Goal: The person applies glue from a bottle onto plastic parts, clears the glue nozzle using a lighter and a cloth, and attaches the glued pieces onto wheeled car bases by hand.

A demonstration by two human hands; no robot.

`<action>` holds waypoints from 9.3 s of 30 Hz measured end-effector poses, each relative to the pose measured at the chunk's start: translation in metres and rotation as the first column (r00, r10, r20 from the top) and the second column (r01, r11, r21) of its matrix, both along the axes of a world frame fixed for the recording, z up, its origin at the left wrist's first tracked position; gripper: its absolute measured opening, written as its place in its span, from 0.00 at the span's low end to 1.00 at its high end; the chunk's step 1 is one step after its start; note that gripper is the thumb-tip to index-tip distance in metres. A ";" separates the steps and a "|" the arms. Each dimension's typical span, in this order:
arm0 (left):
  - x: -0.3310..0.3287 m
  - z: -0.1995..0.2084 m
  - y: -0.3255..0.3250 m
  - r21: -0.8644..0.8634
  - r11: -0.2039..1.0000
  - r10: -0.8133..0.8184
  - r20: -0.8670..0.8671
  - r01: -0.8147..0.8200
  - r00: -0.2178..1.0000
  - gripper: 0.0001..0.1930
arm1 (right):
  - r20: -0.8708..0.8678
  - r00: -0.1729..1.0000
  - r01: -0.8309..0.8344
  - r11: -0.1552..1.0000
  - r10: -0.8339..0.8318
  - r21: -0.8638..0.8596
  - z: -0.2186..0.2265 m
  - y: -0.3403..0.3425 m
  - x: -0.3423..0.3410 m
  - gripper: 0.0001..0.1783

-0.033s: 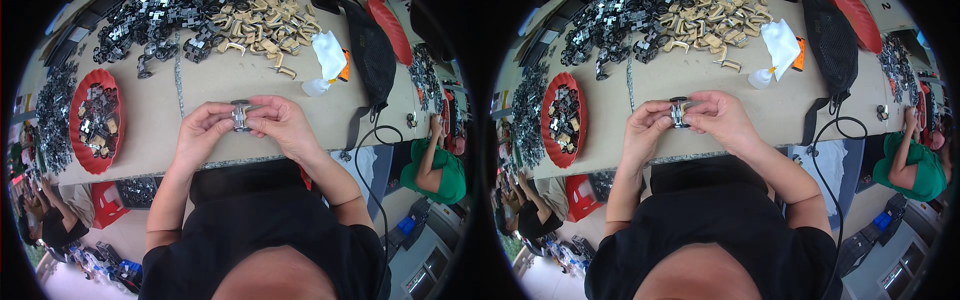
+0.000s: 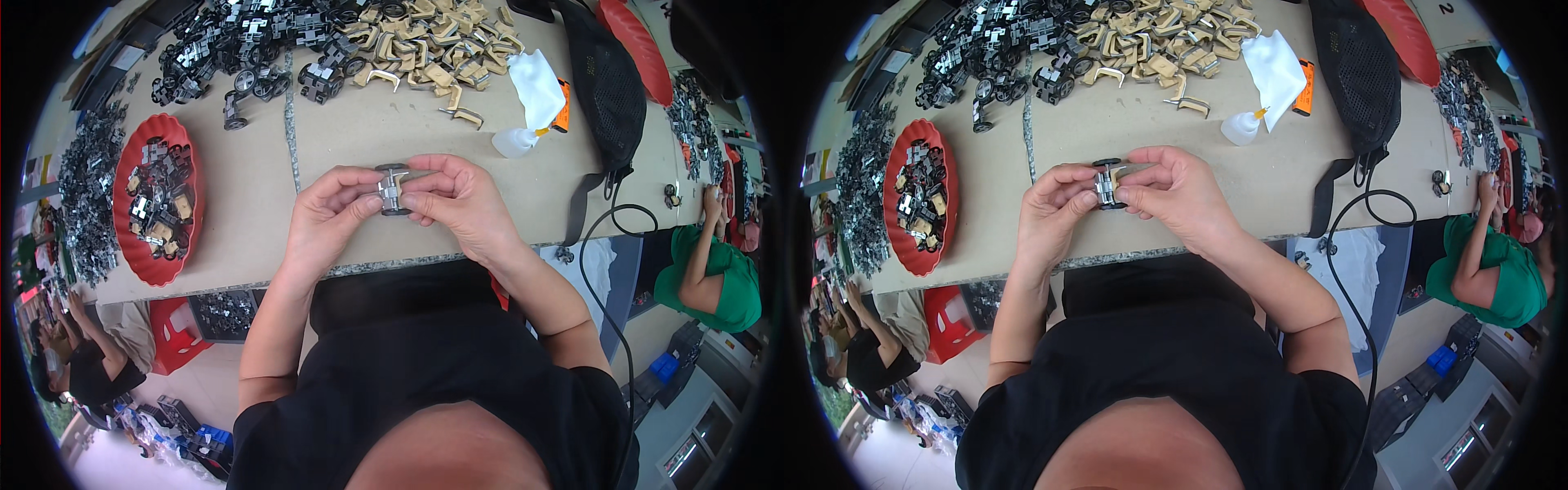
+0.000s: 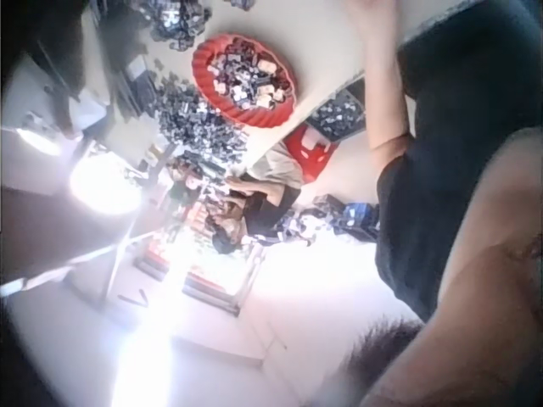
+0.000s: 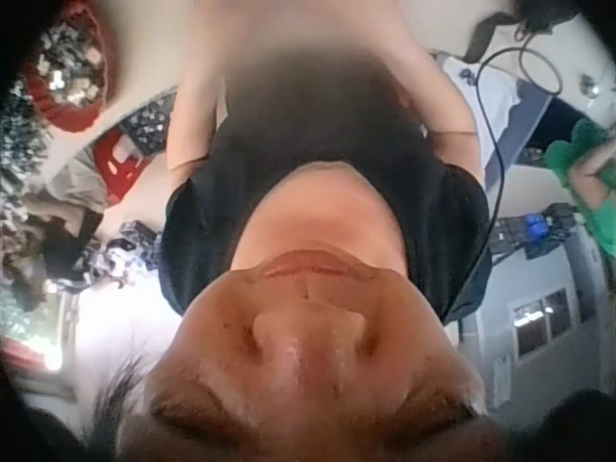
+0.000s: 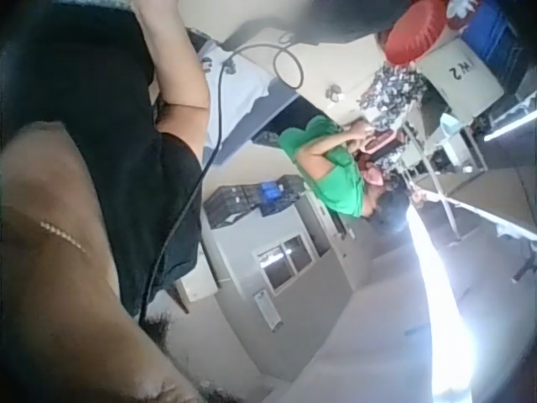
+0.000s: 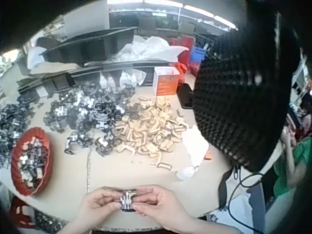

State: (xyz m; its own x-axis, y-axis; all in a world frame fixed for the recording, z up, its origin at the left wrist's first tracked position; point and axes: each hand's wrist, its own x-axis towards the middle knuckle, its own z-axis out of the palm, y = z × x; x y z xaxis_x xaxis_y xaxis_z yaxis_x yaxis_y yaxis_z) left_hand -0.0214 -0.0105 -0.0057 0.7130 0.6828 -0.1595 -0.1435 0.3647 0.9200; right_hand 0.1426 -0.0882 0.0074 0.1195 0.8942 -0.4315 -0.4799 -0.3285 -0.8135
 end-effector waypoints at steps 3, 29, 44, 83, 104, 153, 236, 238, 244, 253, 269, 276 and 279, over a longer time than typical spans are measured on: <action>0.000 -0.003 -0.001 0.018 1.000 0.025 -0.004 -0.025 1.000 0.13 | 0.029 0.999 0.021 1.000 -0.021 0.000 0.001 -0.002 -0.004 0.17; 0.001 0.005 -0.002 0.081 0.996 -0.034 -0.072 0.040 0.997 0.18 | 0.878 0.477 -0.441 0.851 -0.045 0.284 0.007 -0.001 0.004 0.27; 0.004 0.034 0.018 0.696 0.543 -0.096 -0.504 0.469 0.859 0.14 | 0.843 0.536 -0.463 0.850 0.041 0.252 0.009 0.001 0.009 0.20; 0.011 0.003 0.033 0.720 0.571 -0.255 -0.301 0.394 0.919 0.10 | 0.894 0.439 -0.623 0.685 -0.092 0.376 -0.019 0.010 0.022 0.15; 0.012 0.004 0.032 0.729 0.566 -0.245 -0.296 0.384 0.923 0.10 | 0.891 0.442 -0.625 0.676 -0.106 0.390 -0.020 0.010 0.021 0.15; 0.019 0.016 -0.004 -0.247 0.967 -0.129 -0.259 0.063 0.957 0.09 | 0.231 0.950 -0.207 0.978 0.209 -0.035 -0.005 0.000 0.015 0.17; -0.007 -0.014 0.030 0.156 0.882 -0.291 -0.561 0.444 0.775 0.08 | 0.817 0.553 -0.462 0.757 -0.161 0.462 -0.050 0.003 0.020 0.14; -0.004 -0.012 0.033 0.085 0.891 -0.314 -0.595 0.447 0.740 0.08 | 0.817 0.550 -0.473 0.742 -0.173 0.476 -0.050 0.005 0.018 0.14; -0.002 -0.006 0.034 0.217 0.764 -0.359 -0.641 0.608 0.679 0.10 | 0.808 0.568 -0.467 0.748 -0.155 0.471 -0.048 0.005 0.020 0.13; 0.011 0.005 0.026 0.651 0.459 -0.218 -0.577 0.604 0.787 0.14 | 0.806 0.570 -0.457 0.753 -0.162 0.474 -0.045 0.002 0.022 0.13; 0.017 0.012 0.020 0.643 0.516 -0.208 -0.547 0.566 0.811 0.15 | 0.783 0.607 -0.445 0.757 -0.139 0.478 -0.043 -0.001 0.024 0.13; 0.014 0.012 0.020 0.659 0.512 -0.184 -0.543 0.551 0.820 0.14 | 0.757 0.633 -0.447 0.721 -0.163 0.530 -0.042 0.000 0.028 0.13; 0.014 0.015 0.018 0.561 0.636 -0.190 -0.551 0.529 0.812 0.14 | 0.758 0.629 -0.446 0.719 -0.172 0.533 -0.042 0.000 0.028 0.13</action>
